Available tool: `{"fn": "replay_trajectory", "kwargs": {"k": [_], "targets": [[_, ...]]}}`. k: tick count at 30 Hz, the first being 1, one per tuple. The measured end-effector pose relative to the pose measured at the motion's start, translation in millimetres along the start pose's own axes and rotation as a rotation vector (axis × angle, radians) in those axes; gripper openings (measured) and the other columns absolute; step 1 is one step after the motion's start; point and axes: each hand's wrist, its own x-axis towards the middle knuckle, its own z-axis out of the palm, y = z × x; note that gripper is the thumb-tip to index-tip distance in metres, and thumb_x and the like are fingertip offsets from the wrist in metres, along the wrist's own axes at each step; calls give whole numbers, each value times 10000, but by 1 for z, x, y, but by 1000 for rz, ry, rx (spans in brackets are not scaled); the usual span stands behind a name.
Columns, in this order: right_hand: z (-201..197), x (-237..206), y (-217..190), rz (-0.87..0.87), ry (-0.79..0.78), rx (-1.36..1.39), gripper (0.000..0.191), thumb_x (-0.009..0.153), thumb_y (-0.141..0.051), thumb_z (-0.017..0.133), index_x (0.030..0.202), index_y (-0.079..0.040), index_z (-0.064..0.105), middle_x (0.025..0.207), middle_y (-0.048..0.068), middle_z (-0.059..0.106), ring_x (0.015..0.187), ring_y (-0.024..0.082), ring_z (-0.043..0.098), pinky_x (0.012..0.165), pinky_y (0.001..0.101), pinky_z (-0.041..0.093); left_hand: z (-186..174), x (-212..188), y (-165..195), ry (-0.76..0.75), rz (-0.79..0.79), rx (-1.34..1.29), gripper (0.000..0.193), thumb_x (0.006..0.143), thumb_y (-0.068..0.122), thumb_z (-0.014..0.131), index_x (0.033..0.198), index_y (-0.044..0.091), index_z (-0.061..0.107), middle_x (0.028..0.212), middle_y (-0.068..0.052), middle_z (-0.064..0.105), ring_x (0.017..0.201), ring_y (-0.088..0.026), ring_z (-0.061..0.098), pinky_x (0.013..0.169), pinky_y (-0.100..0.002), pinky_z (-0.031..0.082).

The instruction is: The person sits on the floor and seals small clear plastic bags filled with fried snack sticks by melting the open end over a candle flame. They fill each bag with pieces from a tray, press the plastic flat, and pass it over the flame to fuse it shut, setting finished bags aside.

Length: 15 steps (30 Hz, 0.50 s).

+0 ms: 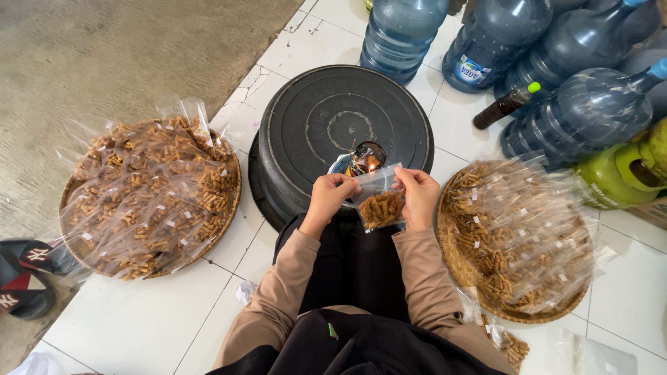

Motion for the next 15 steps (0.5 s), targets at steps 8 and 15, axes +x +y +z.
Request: {"fn": "replay_trajectory", "kwargs": {"k": [8, 15], "targets": [[1, 1, -5, -8, -3, 16, 99, 857, -79, 806, 859, -6, 739, 766, 51, 723, 628, 117, 652, 591, 232, 475, 1, -1, 5, -6, 18, 2, 209, 896, 155, 732, 854, -49, 743, 805, -81, 770, 714, -88, 645, 705, -246, 543], [-5, 0, -2, -23, 11, 8, 114, 851, -90, 818, 834, -11, 738, 746, 43, 711, 616, 109, 639, 591, 232, 459, 5, -4, 0, -3, 0, -20, 200, 890, 157, 728, 876, -41, 743, 823, -84, 774, 747, -94, 688, 737, -240, 563]]}}
